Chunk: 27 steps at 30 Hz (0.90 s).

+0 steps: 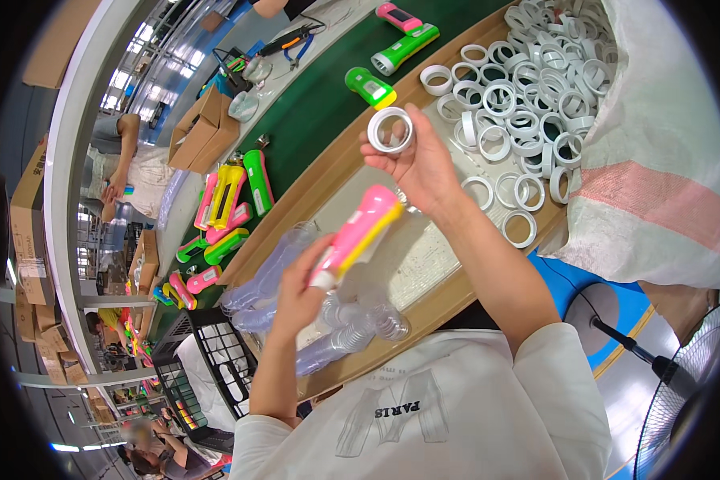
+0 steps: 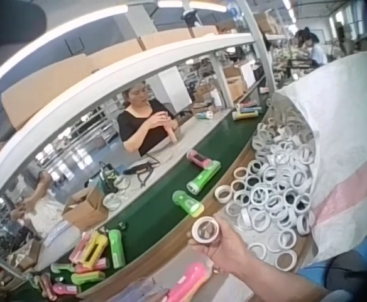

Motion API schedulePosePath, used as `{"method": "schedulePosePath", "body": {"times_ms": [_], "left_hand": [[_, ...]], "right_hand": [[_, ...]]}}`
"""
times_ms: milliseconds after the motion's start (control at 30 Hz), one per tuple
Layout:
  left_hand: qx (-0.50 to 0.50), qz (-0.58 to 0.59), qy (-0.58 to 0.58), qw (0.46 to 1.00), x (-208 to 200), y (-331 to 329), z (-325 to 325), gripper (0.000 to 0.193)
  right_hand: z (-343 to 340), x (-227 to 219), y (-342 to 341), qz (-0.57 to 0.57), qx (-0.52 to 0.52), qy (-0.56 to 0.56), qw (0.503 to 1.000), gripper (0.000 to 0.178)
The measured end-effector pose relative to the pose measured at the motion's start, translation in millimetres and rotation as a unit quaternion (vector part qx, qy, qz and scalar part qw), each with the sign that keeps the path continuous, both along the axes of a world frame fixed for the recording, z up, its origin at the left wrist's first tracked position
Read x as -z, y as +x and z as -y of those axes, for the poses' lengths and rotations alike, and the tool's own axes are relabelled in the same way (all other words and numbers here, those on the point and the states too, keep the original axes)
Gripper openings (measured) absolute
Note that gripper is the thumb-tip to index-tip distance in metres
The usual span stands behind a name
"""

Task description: Assembling plastic flashlight components on a factory line.

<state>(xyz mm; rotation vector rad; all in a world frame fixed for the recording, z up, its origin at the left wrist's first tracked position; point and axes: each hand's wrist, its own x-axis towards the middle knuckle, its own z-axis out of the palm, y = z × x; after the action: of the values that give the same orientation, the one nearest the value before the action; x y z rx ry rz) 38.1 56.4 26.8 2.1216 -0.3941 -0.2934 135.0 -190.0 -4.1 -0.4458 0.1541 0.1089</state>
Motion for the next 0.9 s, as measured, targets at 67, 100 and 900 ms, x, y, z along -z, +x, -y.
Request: {"method": "schedulePosePath", "body": {"times_ms": [67, 100, 900], "left_hand": [[-0.069, -0.033, -0.027, 0.997, -28.6, -2.9, -19.0, 0.045], [-0.084, -0.033, -0.039, 0.995, -41.9, -3.7, -25.1, 0.045], [0.012, 0.265, 0.156, 0.951, -65.4, -10.1, -17.3, 0.044]], "right_hand": [[3.6, 0.5, 0.8, -0.003, 0.013, -0.006, 1.000, 0.037], [0.5, 2.5, 0.2, -0.002, 0.012, -0.004, 1.000, 0.037], [-54.1, -0.1, -40.1, 0.154, -0.168, -0.271, 0.935, 0.036]]}}
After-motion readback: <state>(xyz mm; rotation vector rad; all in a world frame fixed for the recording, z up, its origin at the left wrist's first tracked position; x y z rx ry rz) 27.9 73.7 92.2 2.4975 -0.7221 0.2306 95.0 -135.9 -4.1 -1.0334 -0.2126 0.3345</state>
